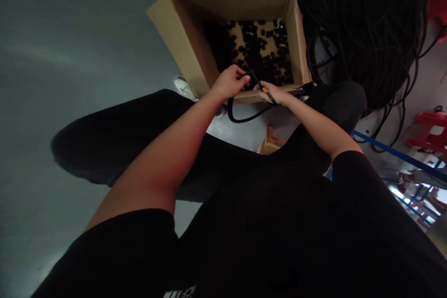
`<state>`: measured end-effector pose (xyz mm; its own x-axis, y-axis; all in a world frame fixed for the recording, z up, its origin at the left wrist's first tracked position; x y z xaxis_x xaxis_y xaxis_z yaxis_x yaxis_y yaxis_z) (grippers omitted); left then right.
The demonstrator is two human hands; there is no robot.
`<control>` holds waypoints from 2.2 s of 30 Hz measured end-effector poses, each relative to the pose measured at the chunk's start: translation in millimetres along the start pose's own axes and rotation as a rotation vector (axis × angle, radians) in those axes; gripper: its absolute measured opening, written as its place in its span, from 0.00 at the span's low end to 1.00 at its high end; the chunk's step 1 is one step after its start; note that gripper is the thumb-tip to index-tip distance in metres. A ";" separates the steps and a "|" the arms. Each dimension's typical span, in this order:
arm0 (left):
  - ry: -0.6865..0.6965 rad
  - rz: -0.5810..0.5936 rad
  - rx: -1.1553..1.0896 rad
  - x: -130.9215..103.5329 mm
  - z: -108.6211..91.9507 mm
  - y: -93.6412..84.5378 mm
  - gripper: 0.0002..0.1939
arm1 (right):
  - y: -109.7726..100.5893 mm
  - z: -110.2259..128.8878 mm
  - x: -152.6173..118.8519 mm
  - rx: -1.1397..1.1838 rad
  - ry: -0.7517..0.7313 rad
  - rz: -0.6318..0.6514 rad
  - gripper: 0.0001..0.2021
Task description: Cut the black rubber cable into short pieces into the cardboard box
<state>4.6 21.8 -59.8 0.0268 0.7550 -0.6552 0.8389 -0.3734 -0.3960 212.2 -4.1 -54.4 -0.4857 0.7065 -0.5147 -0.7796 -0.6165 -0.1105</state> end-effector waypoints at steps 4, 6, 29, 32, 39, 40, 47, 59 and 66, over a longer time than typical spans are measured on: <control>0.077 0.004 -0.012 -3.2 -9.3 2.4 0.15 | -2.5 1.2 1.8 -0.137 -0.081 -0.006 0.08; 0.078 0.000 -0.038 -2.9 -9.2 2.6 0.16 | -6.9 5.8 -0.4 -0.221 -0.118 -0.039 0.08; -0.070 0.251 -0.162 -11.2 -9.1 11.8 0.13 | -40.2 -2.3 17.2 0.228 -0.057 -0.498 0.20; -0.015 0.143 -0.158 -1.0 -2.8 1.8 0.15 | -41.2 -8.4 13.9 0.230 0.033 -0.498 0.15; 0.019 0.119 -0.087 1.8 -2.3 -1.2 0.11 | -15.1 -8.9 -2.4 0.015 -0.052 -0.114 0.16; 0.024 0.121 -0.071 0.2 -3.6 -1.4 0.11 | -15.5 -9.5 -2.0 -0.008 -0.063 -0.115 0.15; -0.003 0.125 0.012 -6.9 -8.6 -6.6 0.10 | -22.4 -3.7 -0.5 -0.095 -0.039 -0.106 0.11; -0.124 0.058 0.176 -9.3 -8.2 -9.7 0.08 | -14.1 28.0 -20.0 -0.276 0.146 -0.094 0.19; -0.167 -0.021 0.185 8.1 5.5 -5.3 0.12 | -6.2 12.2 -3.5 -0.156 0.162 -0.104 0.17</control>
<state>-2.6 26.9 -66.5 -0.0928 0.6695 -0.7370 0.7238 -0.4629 -0.5117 214.0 1.5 -41.5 -0.3269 0.7118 -0.6217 -0.7456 -0.5984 -0.2931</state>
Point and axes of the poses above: each hand's wrist, its own x-axis towards the middle knuckle, its own y-axis out of the palm, z = x × y, the point moved 4 cm from there along x, towards the middle knuckle, and after that the axes turned 10 degrees about -y, right-handed, at the moved point
